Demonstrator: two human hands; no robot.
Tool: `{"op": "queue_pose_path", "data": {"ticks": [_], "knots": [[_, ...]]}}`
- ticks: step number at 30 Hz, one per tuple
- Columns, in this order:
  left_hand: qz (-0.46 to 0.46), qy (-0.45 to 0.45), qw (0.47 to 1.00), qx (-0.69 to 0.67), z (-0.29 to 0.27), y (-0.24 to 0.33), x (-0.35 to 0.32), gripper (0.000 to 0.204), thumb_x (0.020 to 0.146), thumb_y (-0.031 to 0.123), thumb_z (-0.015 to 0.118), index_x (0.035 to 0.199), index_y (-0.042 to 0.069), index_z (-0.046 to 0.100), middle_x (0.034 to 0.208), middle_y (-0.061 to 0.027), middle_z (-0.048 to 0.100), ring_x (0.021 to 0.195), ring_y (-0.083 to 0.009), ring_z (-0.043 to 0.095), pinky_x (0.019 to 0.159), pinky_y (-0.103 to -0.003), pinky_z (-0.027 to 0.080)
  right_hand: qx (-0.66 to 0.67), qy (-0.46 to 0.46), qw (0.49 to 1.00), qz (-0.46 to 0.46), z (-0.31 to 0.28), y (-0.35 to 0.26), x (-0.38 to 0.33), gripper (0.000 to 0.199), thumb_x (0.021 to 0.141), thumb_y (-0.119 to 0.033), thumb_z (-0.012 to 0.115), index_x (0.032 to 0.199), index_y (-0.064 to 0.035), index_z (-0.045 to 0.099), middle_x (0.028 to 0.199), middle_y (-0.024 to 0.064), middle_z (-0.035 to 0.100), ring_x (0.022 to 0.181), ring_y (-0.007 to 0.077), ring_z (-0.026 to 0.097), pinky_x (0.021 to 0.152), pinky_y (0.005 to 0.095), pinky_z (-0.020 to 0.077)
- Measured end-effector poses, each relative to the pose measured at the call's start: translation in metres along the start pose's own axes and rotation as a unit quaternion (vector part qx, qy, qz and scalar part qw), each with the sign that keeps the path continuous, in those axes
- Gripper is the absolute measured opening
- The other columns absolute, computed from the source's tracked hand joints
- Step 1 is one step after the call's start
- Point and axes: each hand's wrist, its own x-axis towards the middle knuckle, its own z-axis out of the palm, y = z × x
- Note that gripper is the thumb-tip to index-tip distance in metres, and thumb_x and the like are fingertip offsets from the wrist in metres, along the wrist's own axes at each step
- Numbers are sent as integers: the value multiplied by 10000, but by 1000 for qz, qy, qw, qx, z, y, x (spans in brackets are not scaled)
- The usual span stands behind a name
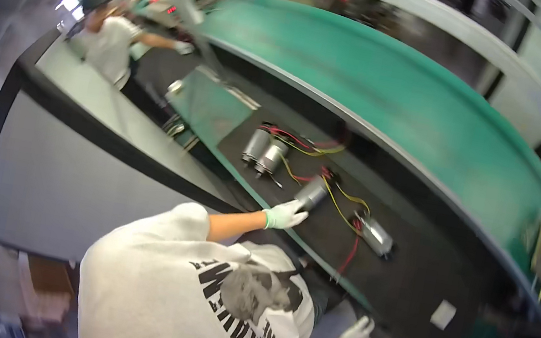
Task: The person tests electric motors by taking each motor from a conveyor table, mounting and wiring it onto a testing machine, operating the machine controls and lever, and returning the motor to the table.
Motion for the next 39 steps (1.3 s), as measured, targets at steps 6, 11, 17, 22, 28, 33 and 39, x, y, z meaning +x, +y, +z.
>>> {"op": "queue_pose_path", "data": {"ticks": [6, 11, 17, 22, 28, 33, 39], "knots": [[-187, 87, 978, -41, -17, -65, -104, 493, 943, 388, 493, 1207, -24, 552, 1213, -284, 565, 1176, -433, 525, 999, -444, 425, -95, 136, 986, -38, -42, 46, 217, 649, 963, -431, 534, 1393, 43, 423, 1349, 296, 465, 1229, 415, 484, 1044, 469, 402], [-363, 39, 930, -36, 22, -66, -191, 595, 926, 416, 467, 1279, -61, 514, 1309, -312, 521, 1258, -438, 476, 1063, -442, 384, -340, 127, 930, 56, -66, 99, 337, 689, 924, -518, 519, 1411, -40, 424, 1338, 226, 507, 1220, 375, 519, 976, 456, 469], [-504, -12, 861, -67, 73, -60, -260, 701, 923, 464, 454, 1393, -55, 426, 1425, -290, 439, 1356, -400, 404, 1116, -426, 347, -467, 242, 850, 37, -3, 55, 322, 839, 907, -621, 460, 1392, 61, 400, 1403, 250, 472, 1260, 376, 512, 937, 514, 487], [-492, 30, 865, -90, 87, -26, -247, 669, 925, 449, 512, 1396, -21, 436, 1438, -280, 427, 1352, -398, 408, 1110, -413, 360, -469, 339, 816, 2, 1, 75, 324, 831, 906, -629, 446, 1380, 52, 420, 1388, 277, 469, 1202, 425, 533, 925, 564, 464], [-400, 148, 904, 0, 65, -21, -169, 634, 954, 418, 498, 1416, -5, 404, 1482, -270, 371, 1371, -397, 377, 1132, -397, 339, -446, 115, 881, 107, -12, 45, 334, 828, 911, -633, 412, 1403, 34, 410, 1402, 253, 476, 1204, 399, 551, 992, 525, 444], [-210, 288, 934, -36, 1, -1, -59, 479, 881, 286, 595, 1259, 2, 515, 1278, -205, 530, 1194, -367, 534, 991, -404, 449, -298, 66, 947, 101, -26, 24, 323, 826, 947, -612, 364, 1464, 32, 327, 1468, 283, 382, 1338, 392, 424, 1091, 463, 376], [-112, 265, 955, 73, -26, -18, 33, 699, 830, 337, 646, 1377, -25, 407, 1392, -245, 438, 1292, -388, 442, 1076, -432, 380, -136, 34, 988, -61, 43, -64, 234, 752, 973, -537, 413, 1458, 31, 328, 1489, 309, 313, 1389, 423, 321, 1138, 470, 304]]}}
